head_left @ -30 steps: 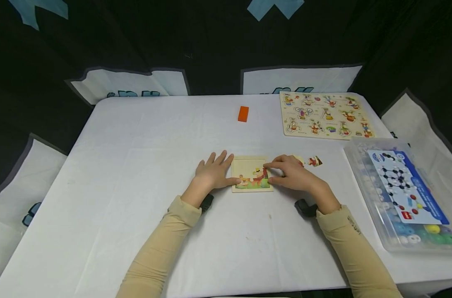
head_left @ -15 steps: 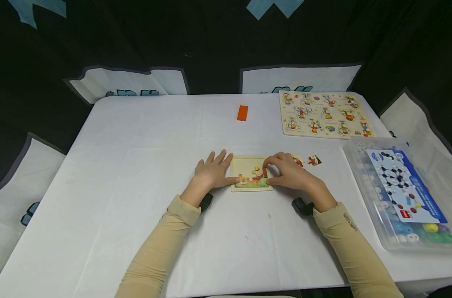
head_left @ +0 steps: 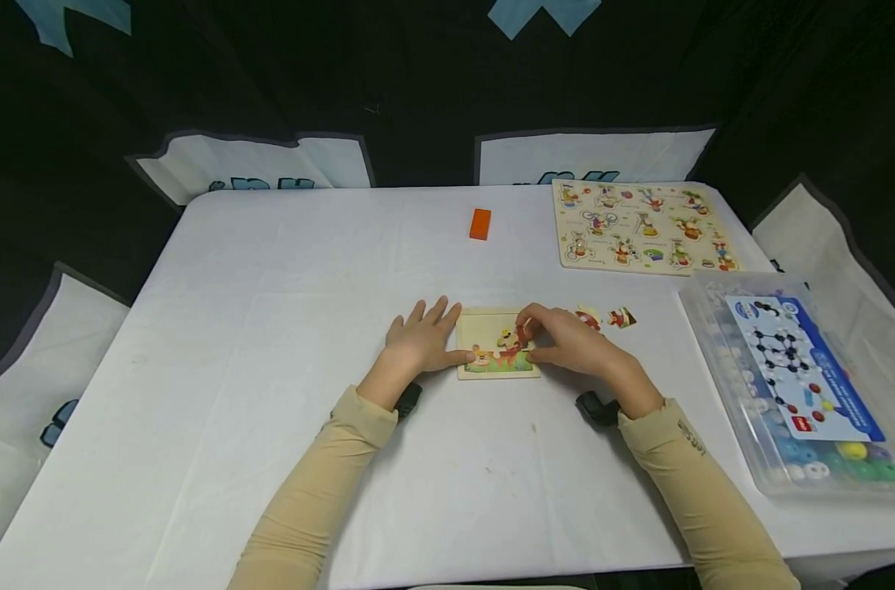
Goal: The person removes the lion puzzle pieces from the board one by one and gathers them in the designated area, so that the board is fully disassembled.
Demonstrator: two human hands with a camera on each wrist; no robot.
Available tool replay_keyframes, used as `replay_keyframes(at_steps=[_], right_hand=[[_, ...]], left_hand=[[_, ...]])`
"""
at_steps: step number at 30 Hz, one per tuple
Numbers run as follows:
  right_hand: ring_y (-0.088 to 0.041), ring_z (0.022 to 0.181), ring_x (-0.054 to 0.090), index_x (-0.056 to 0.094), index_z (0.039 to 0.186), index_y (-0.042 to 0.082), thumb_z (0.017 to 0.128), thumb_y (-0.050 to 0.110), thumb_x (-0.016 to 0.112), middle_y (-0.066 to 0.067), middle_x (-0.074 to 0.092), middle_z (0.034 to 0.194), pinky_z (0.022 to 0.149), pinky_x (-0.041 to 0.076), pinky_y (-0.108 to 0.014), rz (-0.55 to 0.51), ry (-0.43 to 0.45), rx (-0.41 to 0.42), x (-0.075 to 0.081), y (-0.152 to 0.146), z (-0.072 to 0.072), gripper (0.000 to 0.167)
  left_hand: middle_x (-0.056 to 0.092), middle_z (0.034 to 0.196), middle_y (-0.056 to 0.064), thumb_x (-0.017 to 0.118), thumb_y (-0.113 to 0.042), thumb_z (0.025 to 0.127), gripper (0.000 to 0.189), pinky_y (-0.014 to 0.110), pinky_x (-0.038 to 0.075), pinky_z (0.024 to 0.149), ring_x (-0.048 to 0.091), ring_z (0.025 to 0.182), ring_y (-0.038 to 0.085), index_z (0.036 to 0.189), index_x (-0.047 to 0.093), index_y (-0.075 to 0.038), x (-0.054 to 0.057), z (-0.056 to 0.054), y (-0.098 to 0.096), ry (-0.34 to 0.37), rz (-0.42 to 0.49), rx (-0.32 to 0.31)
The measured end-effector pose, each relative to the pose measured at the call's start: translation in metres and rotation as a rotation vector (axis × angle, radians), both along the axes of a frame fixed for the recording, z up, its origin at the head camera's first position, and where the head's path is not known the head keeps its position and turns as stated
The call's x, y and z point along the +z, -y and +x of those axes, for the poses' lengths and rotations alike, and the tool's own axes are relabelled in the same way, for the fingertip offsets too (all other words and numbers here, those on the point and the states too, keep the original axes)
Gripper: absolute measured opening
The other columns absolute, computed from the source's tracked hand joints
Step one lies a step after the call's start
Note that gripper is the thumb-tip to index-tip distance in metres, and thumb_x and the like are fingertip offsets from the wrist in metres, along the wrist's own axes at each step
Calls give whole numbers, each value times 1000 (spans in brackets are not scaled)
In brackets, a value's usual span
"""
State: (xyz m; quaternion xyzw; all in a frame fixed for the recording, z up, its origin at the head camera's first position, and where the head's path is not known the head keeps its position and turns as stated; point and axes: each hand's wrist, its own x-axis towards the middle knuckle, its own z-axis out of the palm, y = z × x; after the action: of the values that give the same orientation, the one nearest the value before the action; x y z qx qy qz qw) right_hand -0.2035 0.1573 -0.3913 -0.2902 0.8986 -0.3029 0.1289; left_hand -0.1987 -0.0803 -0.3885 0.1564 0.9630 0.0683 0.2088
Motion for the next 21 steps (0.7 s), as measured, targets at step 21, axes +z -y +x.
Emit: replay_keyframes(at_steps=[21], right_hand=[[-20,82,55,58,104,2,78,6,71,-3,61,86,74,43,-38,67,-57,-36,1,4,-1,29]], left_hand=[[7,151,4,47,-63,82,85,55,15,103,6,135,32,147,13,-21,-1,-1,-1,-3,-9,1]])
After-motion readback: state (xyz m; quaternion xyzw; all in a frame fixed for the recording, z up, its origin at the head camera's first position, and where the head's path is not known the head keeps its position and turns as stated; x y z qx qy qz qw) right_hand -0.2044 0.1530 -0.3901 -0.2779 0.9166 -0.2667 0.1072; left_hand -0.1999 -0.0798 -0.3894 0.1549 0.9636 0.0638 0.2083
